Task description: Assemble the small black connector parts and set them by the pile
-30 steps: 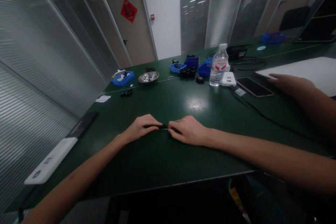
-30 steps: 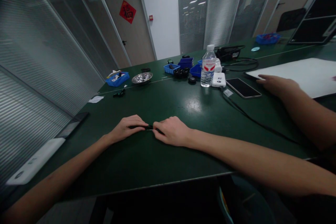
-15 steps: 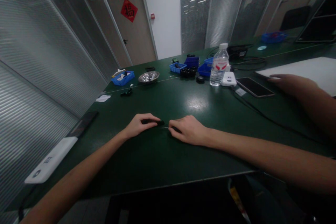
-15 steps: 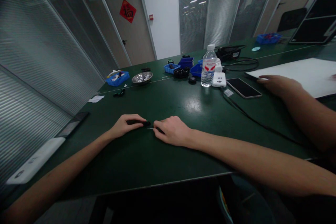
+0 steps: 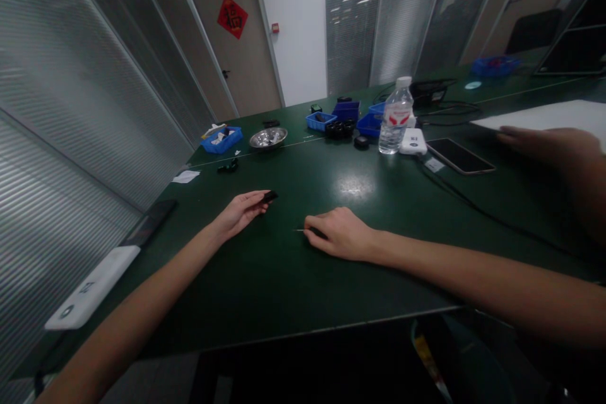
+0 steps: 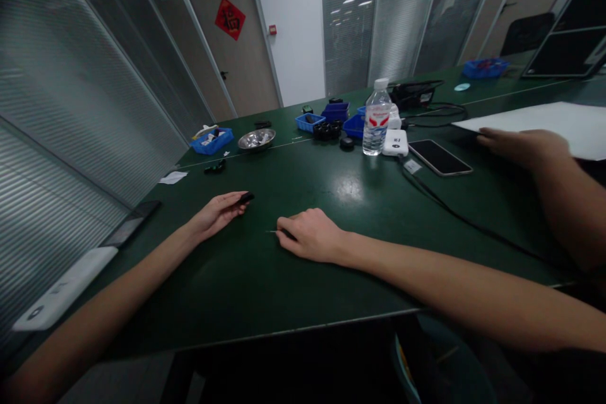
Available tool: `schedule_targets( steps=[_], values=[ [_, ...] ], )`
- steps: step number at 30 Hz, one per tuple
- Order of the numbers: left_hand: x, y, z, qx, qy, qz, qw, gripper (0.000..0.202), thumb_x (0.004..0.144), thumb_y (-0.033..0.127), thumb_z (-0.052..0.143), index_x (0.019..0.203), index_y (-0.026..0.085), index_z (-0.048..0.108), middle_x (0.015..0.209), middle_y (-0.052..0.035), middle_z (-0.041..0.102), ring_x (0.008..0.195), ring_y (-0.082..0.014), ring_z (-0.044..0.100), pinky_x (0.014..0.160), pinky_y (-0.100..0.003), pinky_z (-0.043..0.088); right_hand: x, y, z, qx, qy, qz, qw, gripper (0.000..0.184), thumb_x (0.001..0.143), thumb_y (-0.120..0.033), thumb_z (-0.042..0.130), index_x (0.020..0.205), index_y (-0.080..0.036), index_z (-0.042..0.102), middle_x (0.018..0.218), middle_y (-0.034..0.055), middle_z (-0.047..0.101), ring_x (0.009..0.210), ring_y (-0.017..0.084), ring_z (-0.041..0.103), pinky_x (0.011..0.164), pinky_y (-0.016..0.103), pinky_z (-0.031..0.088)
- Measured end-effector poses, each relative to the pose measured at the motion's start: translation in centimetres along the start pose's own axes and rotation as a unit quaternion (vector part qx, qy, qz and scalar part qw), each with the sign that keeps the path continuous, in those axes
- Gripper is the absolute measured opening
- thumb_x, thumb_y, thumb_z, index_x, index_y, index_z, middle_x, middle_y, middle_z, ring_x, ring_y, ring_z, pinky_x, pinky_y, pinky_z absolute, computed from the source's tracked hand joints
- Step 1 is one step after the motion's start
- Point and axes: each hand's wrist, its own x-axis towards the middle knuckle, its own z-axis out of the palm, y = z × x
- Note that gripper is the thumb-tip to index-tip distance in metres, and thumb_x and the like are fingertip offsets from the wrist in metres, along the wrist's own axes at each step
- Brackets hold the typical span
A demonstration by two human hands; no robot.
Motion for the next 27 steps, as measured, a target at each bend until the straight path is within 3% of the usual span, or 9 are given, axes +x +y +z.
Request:
schedule_targets(
  steps=[7, 10, 12, 14, 16, 18, 21, 27],
  values=[
    [0.0, -0.2, 0.0, 0.032, 0.006, 0.0, 0.999, 0.03, 0.092, 0.015, 0.07, 0.121, 0.009, 0.073, 0.105, -0.0144, 0.074, 0.082, -0.0117, 0.068, 0.078, -0.02, 0.057, 0.1, 0.1, 0.2, -0.01, 0.008, -0.001, 1.0, 0.026, 0.104, -0.037, 0.043, 0.102, -0.019, 0.063, 0.084, 0.0017, 0.07, 0.063, 0.012, 0.055, 0.058, 0.027, 0.026],
    [-0.6, -0.2, 0.5, 0.133, -0.012, 0.061, 0.989, 0.029, 0.093, 0.021, 0.07, 0.121, 0.014, 0.074, 0.113, -0.0129, 0.073, 0.086, -0.0133, 0.067, 0.08, -0.024, 0.056, 0.1, -0.1, 0.0, -0.002, 0.001, 0.003, 1.0, 0.026, 0.104, -0.036, 0.042, 0.102, -0.019, 0.062, 0.085, 0.0016, 0.07, 0.065, 0.012, 0.056, 0.059, 0.027, 0.027],
    [-1.3, -0.1, 1.1, 0.255, -0.045, 0.137, 0.956, 0.028, 0.094, 0.024, 0.069, 0.12, 0.018, 0.075, 0.118, -0.0114, 0.072, 0.097, -0.0172, 0.067, 0.087, -0.029, 0.055, 0.1, -0.1, -0.1, 0.001, -0.003, 0.003, 1.0, 0.026, 0.104, -0.037, 0.042, 0.102, -0.019, 0.062, 0.086, 0.0018, 0.07, 0.066, 0.012, 0.057, 0.059, 0.026, 0.028],
    [-2.1, -0.1, 2.0, 0.37, -0.104, 0.209, 0.899, 0.026, 0.094, 0.026, 0.068, 0.119, 0.021, 0.076, 0.12, -0.0103, 0.072, 0.107, -0.0208, 0.066, 0.096, -0.035, 0.053, 0.1, -0.1, -0.1, -0.002, -0.001, 0.008, 1.0, 0.026, 0.104, -0.037, 0.042, 0.103, -0.019, 0.062, 0.087, 0.0022, 0.07, 0.066, 0.012, 0.056, 0.059, 0.026, 0.028],
    [-2.6, -0.2, 2.8, 0.44, -0.17, 0.258, 0.843, 0.026, 0.095, 0.025, 0.067, 0.119, 0.023, 0.076, 0.116, -0.0096, 0.074, 0.109, -0.0221, 0.065, 0.099, -0.039, 0.051, 0.2, -0.1, -0.1, -0.007, 0.0, 0.017, 1.0, 0.026, 0.104, -0.037, 0.042, 0.102, -0.019, 0.061, 0.086, 0.0025, 0.07, 0.066, 0.013, 0.056, 0.059, 0.027, 0.027],
    [-2.8, -0.3, 3.4, 0.476, -0.208, 0.283, 0.806, 0.027, 0.095, 0.024, 0.067, 0.12, 0.026, 0.076, 0.113, -0.009, 0.075, 0.108, -0.0225, 0.065, 0.097, -0.04, 0.051, 0.2, -0.2, -0.2, -0.009, 0.003, 0.025, 1.0, 0.025, 0.104, -0.036, 0.043, 0.101, -0.019, 0.061, 0.085, 0.0024, 0.07, 0.065, 0.013, 0.055, 0.059, 0.027, 0.027],
    [-3.0, -0.4, 3.8, 0.495, -0.211, 0.289, 0.791, 0.03, 0.095, 0.022, 0.065, 0.123, 0.028, 0.075, 0.114, -0.0086, 0.075, 0.108, -0.0232, 0.065, 0.098, -0.041, 0.051, 0.2, -0.3, -0.2, 0.001, 0.009, 0.032, 0.999, 0.025, 0.104, -0.035, 0.043, 0.104, -0.019, 0.062, 0.086, 0.0025, 0.07, 0.067, 0.013, 0.056, 0.06, 0.026, 0.029],
    [-3.2, -0.1, 4.0, 0.498, -0.201, 0.278, 0.796, 0.029, 0.094, 0.022, 0.066, 0.121, 0.029, 0.076, 0.112, -0.0089, 0.076, 0.106, -0.0245, 0.065, 0.096, -0.042, 0.052, 0.2, -0.2, -0.2, 0.0, 0.005, 0.048, 0.999, 0.025, 0.103, -0.035, 0.046, 0.103, -0.019, 0.065, 0.087, 0.0037, 0.069, 0.069, 0.013, 0.057, 0.06, 0.026, 0.03]
  ],
)
